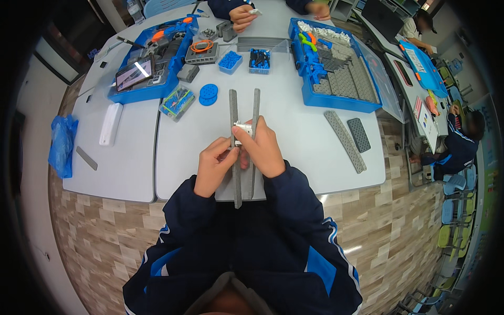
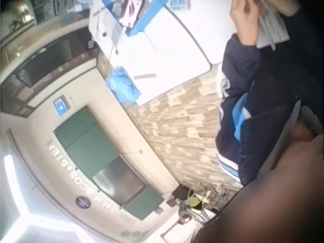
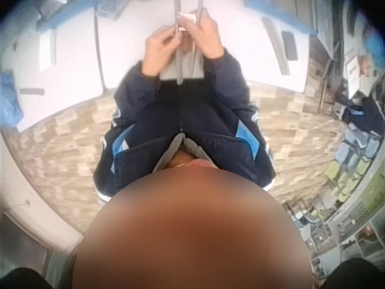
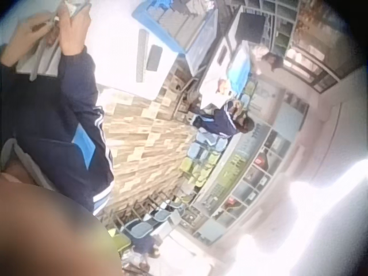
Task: The person assembles a structure using gray and white interlocking building blocks. They connect long gray beams to a white central hub, repeatedly adjusting the alignment and orientation of the pieces. The person also briefly interacts with a tablet and opens a small container of colorful pins.
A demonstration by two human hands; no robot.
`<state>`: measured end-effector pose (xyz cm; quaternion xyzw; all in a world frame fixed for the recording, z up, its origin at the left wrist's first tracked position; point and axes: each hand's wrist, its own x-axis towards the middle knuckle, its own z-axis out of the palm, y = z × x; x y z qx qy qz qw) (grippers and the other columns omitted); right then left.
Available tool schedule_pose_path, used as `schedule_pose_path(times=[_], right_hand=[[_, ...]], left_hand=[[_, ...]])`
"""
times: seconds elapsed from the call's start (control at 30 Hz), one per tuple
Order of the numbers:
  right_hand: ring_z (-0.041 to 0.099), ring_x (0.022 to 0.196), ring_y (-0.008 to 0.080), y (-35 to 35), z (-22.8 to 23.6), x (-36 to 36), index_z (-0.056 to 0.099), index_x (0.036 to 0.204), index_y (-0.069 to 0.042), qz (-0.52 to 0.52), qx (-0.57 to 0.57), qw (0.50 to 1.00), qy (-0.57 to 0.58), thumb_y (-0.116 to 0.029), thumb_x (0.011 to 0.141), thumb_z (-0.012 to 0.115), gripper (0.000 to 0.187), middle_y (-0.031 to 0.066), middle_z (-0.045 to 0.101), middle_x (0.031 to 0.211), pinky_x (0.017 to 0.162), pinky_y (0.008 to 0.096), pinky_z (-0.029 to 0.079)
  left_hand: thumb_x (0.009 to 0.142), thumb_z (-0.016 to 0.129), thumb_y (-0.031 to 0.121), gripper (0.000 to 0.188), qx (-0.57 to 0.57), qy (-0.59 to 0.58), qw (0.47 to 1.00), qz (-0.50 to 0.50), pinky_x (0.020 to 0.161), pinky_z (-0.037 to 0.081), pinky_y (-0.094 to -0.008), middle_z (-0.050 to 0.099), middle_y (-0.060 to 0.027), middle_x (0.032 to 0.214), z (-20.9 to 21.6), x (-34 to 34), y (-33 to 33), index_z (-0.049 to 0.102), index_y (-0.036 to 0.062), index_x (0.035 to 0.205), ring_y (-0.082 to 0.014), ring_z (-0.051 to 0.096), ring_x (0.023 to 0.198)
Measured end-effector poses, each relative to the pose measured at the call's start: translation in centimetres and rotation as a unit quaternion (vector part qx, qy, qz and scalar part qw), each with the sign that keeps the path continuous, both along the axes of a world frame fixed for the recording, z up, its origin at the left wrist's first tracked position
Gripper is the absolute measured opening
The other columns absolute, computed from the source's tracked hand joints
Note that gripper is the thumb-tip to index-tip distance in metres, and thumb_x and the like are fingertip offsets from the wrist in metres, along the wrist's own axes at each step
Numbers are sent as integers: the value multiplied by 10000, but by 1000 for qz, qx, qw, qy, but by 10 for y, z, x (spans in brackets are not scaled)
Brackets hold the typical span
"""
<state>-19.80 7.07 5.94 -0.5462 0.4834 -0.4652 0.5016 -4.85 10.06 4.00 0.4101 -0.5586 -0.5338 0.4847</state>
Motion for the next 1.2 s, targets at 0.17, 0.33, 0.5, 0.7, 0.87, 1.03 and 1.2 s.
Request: schedule_pose_path(times=[0.17,0.33,0.5,0.7,0.87,1.03,1.2], right_hand=[[617,515,160,3,-3,6,486,1002,55,-21,-30,998,55,-263,967,668,368,112,625,699,457,290,468],[532,491,88,2,1,8,512,1023,22,-48,-64,995,60,-256,967,671,325,46,581,674,415,253,400],[544,536,110,2,22,-26,526,994,2,-138,-36,989,40,-265,952,689,316,54,585,665,438,283,418],[477,542,77,2,30,-37,536,1065,-26,-17,48,990,-128,-294,997,630,292,77,592,802,391,230,345],[485,547,72,10,45,-21,534,1083,-26,49,41,994,-91,-275,1011,609,270,69,609,832,408,220,354],[529,589,52,15,85,-18,554,1115,-22,83,-14,996,-21,-253,956,676,306,36,626,851,452,207,376],[623,727,113,8,119,-9,574,1102,-15,97,-239,966,3,-247,882,771,375,85,632,982,629,260,500]], left_hand=[[952,595,17,276,-51,-55,996,57,670,566,-305,586,-109,932,-9,-4,6,620,-36,1222,-188,691,772],[922,585,-29,201,-122,-105,978,132,603,556,-275,635,-94,930,-2,-13,9,636,-82,1109,-150,673,714],[985,512,23,191,73,7,977,199,611,555,-307,678,-149,994,8,39,-7,638,-98,1062,-167,676,680],[1003,448,33,373,4,173,980,94,771,544,-315,653,-171,1180,4,27,-4,534,-67,1352,-195,673,911],[1024,434,88,475,9,246,969,18,821,455,-291,593,-92,1219,32,6,-13,406,-37,1482,-130,548,976],[1090,402,348,534,-33,261,963,-60,776,406,-256,525,-10,1093,75,10,-27,432,-36,1460,-91,466,905],[1087,373,461,576,-199,128,970,-64,847,418,-258,493,-15,1098,114,13,-43,498,-11,1393,-93,478,947]])
